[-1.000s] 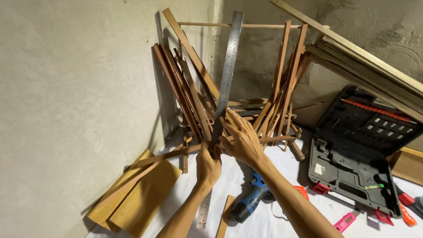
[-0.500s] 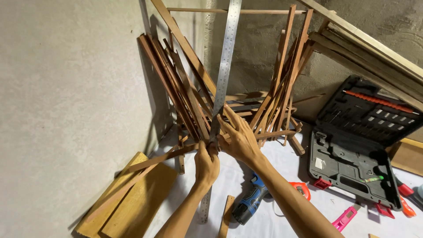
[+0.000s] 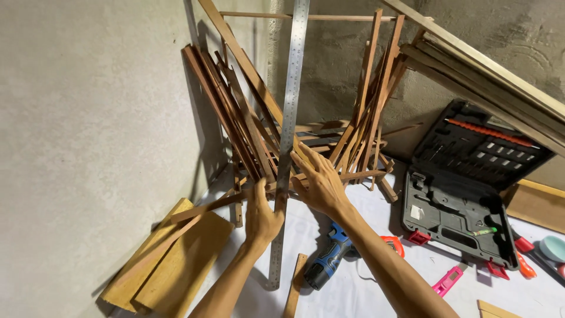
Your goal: Measuring and assembling wooden pieces for a project.
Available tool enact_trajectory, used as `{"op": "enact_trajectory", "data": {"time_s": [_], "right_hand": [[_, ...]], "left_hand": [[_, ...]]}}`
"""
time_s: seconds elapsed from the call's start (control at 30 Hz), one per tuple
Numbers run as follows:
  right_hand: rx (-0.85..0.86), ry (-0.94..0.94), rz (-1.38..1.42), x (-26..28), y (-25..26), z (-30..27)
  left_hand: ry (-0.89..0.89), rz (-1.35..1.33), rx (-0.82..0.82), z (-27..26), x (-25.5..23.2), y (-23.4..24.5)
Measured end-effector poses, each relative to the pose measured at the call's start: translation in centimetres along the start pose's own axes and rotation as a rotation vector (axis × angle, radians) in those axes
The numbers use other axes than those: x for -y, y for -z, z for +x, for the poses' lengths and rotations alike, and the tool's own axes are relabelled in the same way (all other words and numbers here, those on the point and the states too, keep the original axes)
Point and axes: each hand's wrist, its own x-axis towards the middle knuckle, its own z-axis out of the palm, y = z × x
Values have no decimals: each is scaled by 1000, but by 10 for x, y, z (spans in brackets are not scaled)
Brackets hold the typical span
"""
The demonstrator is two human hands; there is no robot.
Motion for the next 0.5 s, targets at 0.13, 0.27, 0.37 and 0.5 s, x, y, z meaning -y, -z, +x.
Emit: {"op": "enact_trajectory", "data": {"time_s": [0.13, 0.27, 0.37, 0.5], "right_hand": [[-26, 1, -10, -4, 17, -21], [22, -56, 43, 12, 55, -55], [51, -116, 23, 13, 73, -94], [83, -245, 4, 1, 98, -171]], "left_hand": [[-250, 191, 18, 1, -8, 26], [-373, 166, 244, -7, -42, 30], [-416, 97, 379, -21, -57, 7], [-383, 72, 586, -37, -108, -20]]}}
